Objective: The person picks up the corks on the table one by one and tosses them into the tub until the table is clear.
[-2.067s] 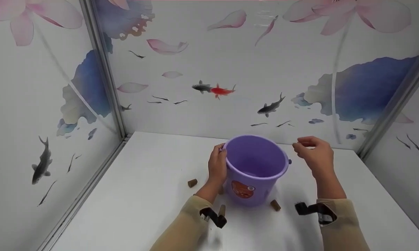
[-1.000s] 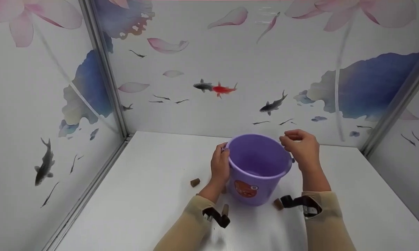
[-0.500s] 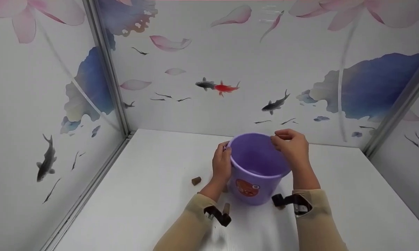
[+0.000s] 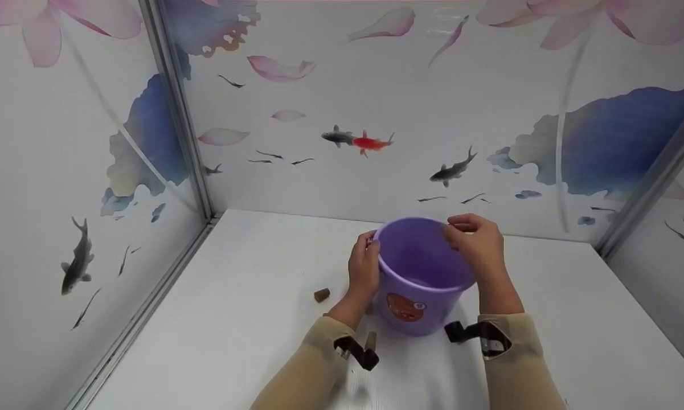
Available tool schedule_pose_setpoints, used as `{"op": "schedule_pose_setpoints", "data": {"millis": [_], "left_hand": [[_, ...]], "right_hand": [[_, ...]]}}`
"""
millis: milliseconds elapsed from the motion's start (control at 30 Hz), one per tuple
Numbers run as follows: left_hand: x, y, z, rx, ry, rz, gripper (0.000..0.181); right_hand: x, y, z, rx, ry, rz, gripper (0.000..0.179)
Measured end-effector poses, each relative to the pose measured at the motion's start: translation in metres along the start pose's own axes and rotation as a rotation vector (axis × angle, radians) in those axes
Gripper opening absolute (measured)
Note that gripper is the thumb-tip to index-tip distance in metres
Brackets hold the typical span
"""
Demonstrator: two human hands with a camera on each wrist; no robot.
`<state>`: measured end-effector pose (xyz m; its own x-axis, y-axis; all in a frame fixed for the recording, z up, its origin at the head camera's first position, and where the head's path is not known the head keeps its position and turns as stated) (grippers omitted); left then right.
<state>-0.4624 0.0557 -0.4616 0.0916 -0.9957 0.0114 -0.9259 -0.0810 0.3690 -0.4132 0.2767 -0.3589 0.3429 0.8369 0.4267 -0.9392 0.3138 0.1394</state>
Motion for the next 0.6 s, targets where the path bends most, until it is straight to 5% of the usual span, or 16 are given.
{"op": "schedule_pose_setpoints", "data": {"millis": [600], "left_hand": [[0.0,-0.0003,-0.0018,-0.016,0.003,-0.014,0.042]], "right_hand": [[-0.0017,-0.0061,-0.0067,-0.022,-0.011,0.045,0.044]]}}
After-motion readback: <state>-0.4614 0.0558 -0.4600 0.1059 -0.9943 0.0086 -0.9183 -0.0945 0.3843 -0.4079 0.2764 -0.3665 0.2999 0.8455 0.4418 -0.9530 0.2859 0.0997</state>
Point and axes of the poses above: each hand's wrist, its own y-axis towards the middle knuckle, its own x-axis out of the back of the hand, z = x × y, the point moved 5 cm from there along y, towards the middle knuckle, and after that the axes turned 4 degrees about -x, right-handed, at the moved point
